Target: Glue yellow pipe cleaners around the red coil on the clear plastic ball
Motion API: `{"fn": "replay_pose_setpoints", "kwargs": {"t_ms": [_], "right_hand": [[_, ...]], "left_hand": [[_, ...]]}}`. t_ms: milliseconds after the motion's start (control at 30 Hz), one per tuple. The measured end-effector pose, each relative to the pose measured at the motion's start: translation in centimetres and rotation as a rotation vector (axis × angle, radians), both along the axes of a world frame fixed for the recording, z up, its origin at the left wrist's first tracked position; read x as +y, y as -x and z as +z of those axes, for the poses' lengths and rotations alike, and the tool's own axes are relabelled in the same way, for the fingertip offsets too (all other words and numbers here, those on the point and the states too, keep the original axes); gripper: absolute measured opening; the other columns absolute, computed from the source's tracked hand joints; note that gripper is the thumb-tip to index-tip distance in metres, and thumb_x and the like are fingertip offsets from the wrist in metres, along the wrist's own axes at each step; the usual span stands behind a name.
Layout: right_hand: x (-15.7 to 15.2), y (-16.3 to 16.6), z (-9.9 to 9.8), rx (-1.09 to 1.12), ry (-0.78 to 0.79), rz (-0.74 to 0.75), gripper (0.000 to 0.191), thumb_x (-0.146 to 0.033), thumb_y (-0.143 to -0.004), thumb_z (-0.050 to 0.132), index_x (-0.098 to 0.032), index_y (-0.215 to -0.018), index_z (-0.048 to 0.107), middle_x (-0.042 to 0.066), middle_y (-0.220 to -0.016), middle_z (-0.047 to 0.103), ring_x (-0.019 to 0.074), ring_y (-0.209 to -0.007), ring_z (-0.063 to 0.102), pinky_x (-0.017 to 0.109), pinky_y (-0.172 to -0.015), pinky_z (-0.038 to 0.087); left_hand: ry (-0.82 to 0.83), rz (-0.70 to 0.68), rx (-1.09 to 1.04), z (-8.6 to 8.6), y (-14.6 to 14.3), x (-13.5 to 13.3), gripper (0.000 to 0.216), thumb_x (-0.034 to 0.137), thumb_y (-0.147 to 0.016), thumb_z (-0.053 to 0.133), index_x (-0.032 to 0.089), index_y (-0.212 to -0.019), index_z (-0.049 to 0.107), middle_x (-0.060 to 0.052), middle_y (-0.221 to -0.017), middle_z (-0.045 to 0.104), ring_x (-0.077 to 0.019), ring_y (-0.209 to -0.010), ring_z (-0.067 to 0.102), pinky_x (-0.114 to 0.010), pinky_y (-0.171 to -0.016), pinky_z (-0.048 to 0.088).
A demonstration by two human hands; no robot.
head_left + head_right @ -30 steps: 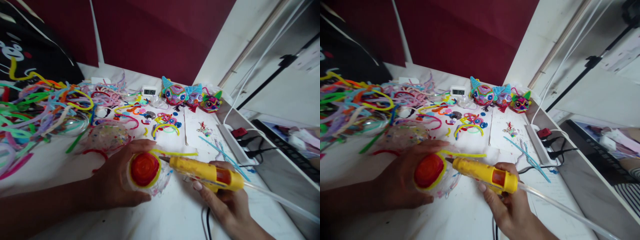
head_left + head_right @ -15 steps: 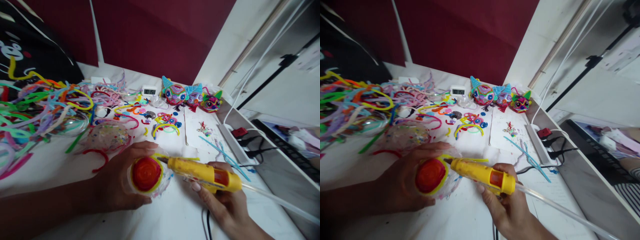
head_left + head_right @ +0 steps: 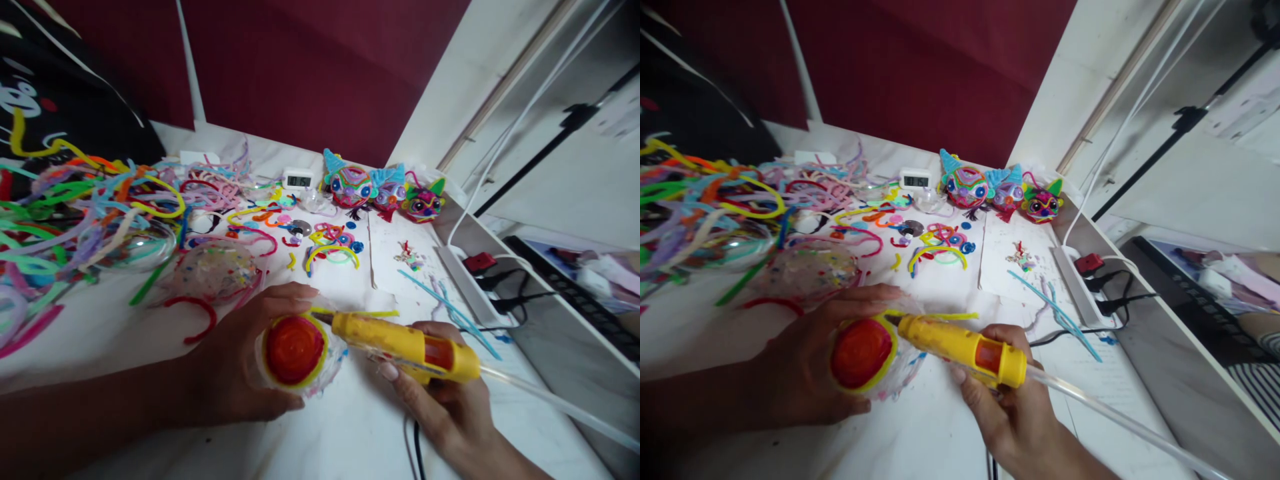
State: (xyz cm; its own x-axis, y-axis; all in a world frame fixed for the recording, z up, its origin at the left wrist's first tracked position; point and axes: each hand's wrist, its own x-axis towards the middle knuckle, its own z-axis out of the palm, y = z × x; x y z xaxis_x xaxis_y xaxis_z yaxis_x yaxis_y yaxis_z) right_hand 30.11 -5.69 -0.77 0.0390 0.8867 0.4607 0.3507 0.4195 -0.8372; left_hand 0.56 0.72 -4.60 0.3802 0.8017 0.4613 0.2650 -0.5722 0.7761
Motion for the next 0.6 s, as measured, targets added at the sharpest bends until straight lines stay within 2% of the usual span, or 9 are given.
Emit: {"fn": "replay_pose_setpoints", "kwargs": {"t_ms": [133, 233, 300, 500, 600], "right_hand": [[-0.13, -0.31, 0.02, -0.046, -0.002, 0.003, 0.004, -0.035, -0.112, 0.079, -0.032, -0.113, 0.076, 0.003, -0.110, 0.074, 0.0189, -0.077, 0.075, 0.024, -0.058, 0.063], [-0.15, -0.49, 0.04, -0.045, 0.000, 0.007, 0.005, -0.036, -0.113, 0.079, -0.034, -0.117, 0.076, 0.002, -0.110, 0.073, 0.0187, -0.076, 0.075, 0.025, -0.060, 0.065], [-0.16, -0.57, 0.07, -0.049, -0.002, 0.006, 0.005, -0.036, -0.113, 0.079, -0.036, -0.117, 0.076, 0.001, -0.111, 0.073, 0.0194, -0.079, 0.076, 0.026, -0.063, 0.066], [-0.36, -0.73, 0.28, -0.048, 0.038, 0.006, 0.012, -0.040, -0.112, 0.080, -0.038, -0.123, 0.073, 0.001, -0.108, 0.074, 0.0187, -0.069, 0.072, 0.026, -0.054, 0.062], [-0.43, -0.75, 0.39, -0.051, 0.038, 0.002, 0.012, -0.044, -0.113, 0.079, -0.039, -0.122, 0.074, 0.001, -0.109, 0.074, 0.0198, -0.072, 0.073, 0.026, -0.056, 0.064]], "left_hand": [[-0.109, -0.065, -0.044, -0.01, 0.11, 0.43, 0.090, 0.074, -0.080, 0.098, 0.048, -0.157, 0.059, 0.007, -0.166, 0.071, -0.0383, -0.155, 0.070, -0.053, -0.133, 0.059], [-0.161, -0.103, -0.032, -0.08, 0.19, 0.77, 0.097, 0.063, -0.081, 0.104, 0.047, -0.163, 0.055, 0.000, -0.168, 0.069, -0.0416, -0.155, 0.070, -0.058, -0.131, 0.062], [-0.181, -0.107, -0.041, -0.16, 0.20, 0.85, 0.098, 0.063, -0.081, 0.104, 0.046, -0.164, 0.055, -0.003, -0.168, 0.069, -0.0435, -0.154, 0.070, -0.060, -0.131, 0.062], [-0.146, -0.094, -0.031, 0.08, 0.20, 0.55, 0.092, 0.063, -0.087, 0.100, 0.047, -0.165, 0.053, -0.002, -0.170, 0.067, -0.0404, -0.158, 0.066, -0.059, -0.135, 0.058], [-0.147, -0.081, -0.020, 0.39, 0.29, 0.54, 0.095, 0.064, -0.086, 0.101, 0.046, -0.165, 0.053, -0.005, -0.169, 0.067, -0.0424, -0.157, 0.066, -0.062, -0.132, 0.059]]}}
